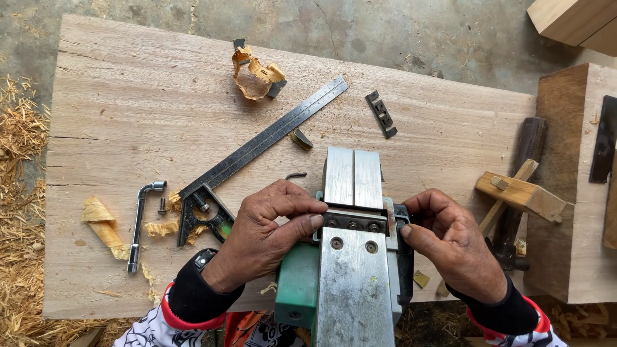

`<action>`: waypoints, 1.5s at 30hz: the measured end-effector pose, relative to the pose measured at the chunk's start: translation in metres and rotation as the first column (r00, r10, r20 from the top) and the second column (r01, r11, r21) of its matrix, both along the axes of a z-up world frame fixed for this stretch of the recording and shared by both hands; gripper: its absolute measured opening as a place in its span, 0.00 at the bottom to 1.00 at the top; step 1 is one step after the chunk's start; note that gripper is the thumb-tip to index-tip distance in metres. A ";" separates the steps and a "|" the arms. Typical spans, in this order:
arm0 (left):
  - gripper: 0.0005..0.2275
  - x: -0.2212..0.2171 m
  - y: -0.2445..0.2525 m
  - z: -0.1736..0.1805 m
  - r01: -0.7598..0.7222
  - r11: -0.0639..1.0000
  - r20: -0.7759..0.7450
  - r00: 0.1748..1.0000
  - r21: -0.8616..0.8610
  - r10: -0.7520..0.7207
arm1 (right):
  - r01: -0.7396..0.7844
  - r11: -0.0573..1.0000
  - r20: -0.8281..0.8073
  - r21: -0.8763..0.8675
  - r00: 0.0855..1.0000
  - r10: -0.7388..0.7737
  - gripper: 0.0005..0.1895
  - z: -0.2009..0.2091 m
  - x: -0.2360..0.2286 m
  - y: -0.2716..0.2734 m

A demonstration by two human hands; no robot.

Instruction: The person assembles a green and silver handheld tool by inserting small metal components into a slot, tightening them with an Allen key, and adjusting a depth gauge. The person then uses the tool to cut a groove into a piece of wood.

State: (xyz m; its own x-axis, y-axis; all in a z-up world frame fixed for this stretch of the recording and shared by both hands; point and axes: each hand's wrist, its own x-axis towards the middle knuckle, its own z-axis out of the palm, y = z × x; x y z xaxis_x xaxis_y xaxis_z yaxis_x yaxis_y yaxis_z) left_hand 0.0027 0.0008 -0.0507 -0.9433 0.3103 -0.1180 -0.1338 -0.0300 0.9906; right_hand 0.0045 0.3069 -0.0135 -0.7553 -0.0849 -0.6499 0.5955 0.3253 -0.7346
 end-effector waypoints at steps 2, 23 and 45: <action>0.08 0.001 0.000 0.000 -0.007 1.000 -0.010 1.000 0.005 0.007 | -0.006 1.000 -0.007 0.005 1.000 0.007 0.20 0.000 0.000 0.001; 0.07 0.008 0.001 0.007 -0.098 0.995 0.010 0.995 -0.028 0.098 | -0.032 0.998 -0.013 0.050 0.999 0.032 0.18 0.005 0.000 -0.003; 0.07 0.009 0.023 -0.016 -0.190 0.948 0.423 0.903 0.256 0.067 | 0.340 0.877 0.024 -0.341 0.935 -0.353 0.11 -0.021 0.012 -0.017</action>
State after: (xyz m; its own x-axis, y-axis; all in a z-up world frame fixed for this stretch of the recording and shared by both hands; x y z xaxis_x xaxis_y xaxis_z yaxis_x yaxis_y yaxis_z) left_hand 0.0113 0.0242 -0.0668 -0.8658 0.2680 -0.4226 -0.4959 -0.3459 0.7965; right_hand 0.0167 0.2899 -0.0346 -0.7994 -0.0205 -0.6004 0.5950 -0.1650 -0.7866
